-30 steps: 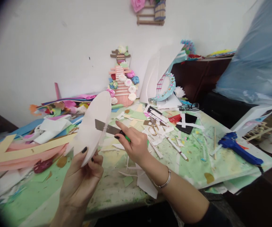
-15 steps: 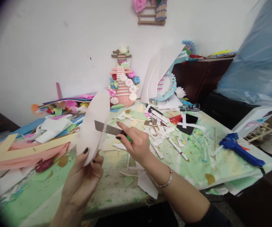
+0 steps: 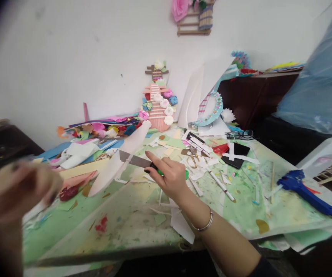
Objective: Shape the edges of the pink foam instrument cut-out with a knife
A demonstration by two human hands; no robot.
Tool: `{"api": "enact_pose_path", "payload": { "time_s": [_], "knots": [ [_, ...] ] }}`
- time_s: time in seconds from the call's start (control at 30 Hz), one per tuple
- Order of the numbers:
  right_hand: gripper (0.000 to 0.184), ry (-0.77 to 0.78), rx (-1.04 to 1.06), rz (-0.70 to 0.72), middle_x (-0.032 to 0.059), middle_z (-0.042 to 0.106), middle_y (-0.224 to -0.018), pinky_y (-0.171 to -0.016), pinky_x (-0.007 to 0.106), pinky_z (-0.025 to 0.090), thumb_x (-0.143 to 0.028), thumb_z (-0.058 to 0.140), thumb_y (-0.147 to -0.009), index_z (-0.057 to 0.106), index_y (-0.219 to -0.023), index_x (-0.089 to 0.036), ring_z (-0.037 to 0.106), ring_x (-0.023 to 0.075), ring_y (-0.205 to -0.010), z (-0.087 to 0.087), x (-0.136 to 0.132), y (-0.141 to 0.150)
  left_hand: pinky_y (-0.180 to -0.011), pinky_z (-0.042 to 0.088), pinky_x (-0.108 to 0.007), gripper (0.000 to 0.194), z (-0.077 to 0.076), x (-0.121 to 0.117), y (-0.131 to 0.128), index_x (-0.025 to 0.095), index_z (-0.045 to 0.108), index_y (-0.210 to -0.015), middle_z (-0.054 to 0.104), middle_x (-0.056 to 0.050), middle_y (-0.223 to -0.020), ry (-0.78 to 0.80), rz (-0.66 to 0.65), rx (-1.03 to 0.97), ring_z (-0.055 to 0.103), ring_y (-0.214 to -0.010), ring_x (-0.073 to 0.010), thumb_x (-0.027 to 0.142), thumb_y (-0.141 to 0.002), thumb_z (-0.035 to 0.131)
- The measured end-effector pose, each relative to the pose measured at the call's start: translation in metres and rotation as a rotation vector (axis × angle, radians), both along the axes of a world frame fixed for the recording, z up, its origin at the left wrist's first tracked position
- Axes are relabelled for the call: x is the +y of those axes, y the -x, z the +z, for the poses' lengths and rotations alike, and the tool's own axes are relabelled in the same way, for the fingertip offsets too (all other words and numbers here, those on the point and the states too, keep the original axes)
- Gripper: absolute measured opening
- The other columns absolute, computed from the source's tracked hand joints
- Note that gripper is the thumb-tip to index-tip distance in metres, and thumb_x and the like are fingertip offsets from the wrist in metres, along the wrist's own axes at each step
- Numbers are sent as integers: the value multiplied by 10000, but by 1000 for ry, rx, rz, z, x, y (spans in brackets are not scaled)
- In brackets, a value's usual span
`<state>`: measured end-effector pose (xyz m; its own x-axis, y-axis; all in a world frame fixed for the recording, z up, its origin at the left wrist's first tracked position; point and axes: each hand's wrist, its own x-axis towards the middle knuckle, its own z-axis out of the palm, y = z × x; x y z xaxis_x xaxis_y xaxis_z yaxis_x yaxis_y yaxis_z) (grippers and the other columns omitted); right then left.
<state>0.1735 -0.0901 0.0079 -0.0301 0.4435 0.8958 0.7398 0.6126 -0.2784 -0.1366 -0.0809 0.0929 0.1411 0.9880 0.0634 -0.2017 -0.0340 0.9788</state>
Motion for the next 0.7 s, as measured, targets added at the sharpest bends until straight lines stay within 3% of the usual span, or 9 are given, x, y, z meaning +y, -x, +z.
{"api": "enact_pose_path", "payload": {
  "time_s": [0.03, 0.1, 0.17, 0.27, 0.33, 0.47, 0.7],
  "knots": [
    [393, -12, -7, -4, -5, 570, -603, -531, 220, 367, -384, 447, -965, 641, -1224, -161, 478, 93, -524, 0, 0, 0, -600, 513, -280, 385, 9, 25, -13, 153, 658, -578, 647, -17, -525, -56, 36, 59, 596, -507, -133, 226, -898, 456],
    [400, -35, -24, -8, -9, 549, -592, -521, 222, 355, -398, 448, -964, 648, -1214, -159, 470, 92, -517, -1, 1, 0, -747, 526, -327, 249, 19, 76, -47, 123, 682, -697, 699, -44, -680, -279, 239, 314, 658, -669, -162, 288, -843, 565],
    [401, -55, -45, -6, -13, 537, -585, -511, 223, 341, -405, 452, -962, 655, -1201, -155, 461, 89, -512, -1, 2, -1, -846, 487, -348, 299, 18, 120, -83, 108, 672, -851, 707, -82, -917, -284, 138, 395, 659, -852, -184, 379, -854, 546],
    [413, -79, -82, -8, -15, 519, -582, -505, 225, 328, -418, 452, -962, 661, -1183, -138, 451, 87, -510, -1, 4, -4, -786, 456, -354, 478, 4, 161, -125, 137, 665, -918, 696, -114, -1021, -122, 30, 546, 630, -868, -218, 581, -799, 537],
    [424, -98, -109, -2, -17, 499, -579, -506, 232, 323, -428, 454, -960, 666, -1169, -127, 447, 90, -510, 0, 4, -7, -711, 439, -330, 577, -3, 173, -144, 129, 662, -863, 700, -121, -923, -89, -77, 562, 616, -775, -211, 676, -754, 513],
    [436, -119, -143, 6, -21, 476, -580, -504, 243, 311, -440, 448, -959, 664, -1166, -124, 438, 97, -509, 2, 4, -11, -602, 379, -283, 569, -6, 179, -167, 128, 622, -698, 633, -78, -656, -152, -244, 526, 544, -595, -166, 681, -754, 504],
    [404, -123, -112, -6, -17, 485, -577, -503, 246, 312, -415, 473, -952, 669, -1142, -116, 438, 102, -511, 4, 3, -11, -517, 200, -293, 522, -3, 184, -178, 212, 326, -439, 338, 21, -424, -464, 87, 780, 300, -460, -99, 530, -802, 524]
  ]
}}
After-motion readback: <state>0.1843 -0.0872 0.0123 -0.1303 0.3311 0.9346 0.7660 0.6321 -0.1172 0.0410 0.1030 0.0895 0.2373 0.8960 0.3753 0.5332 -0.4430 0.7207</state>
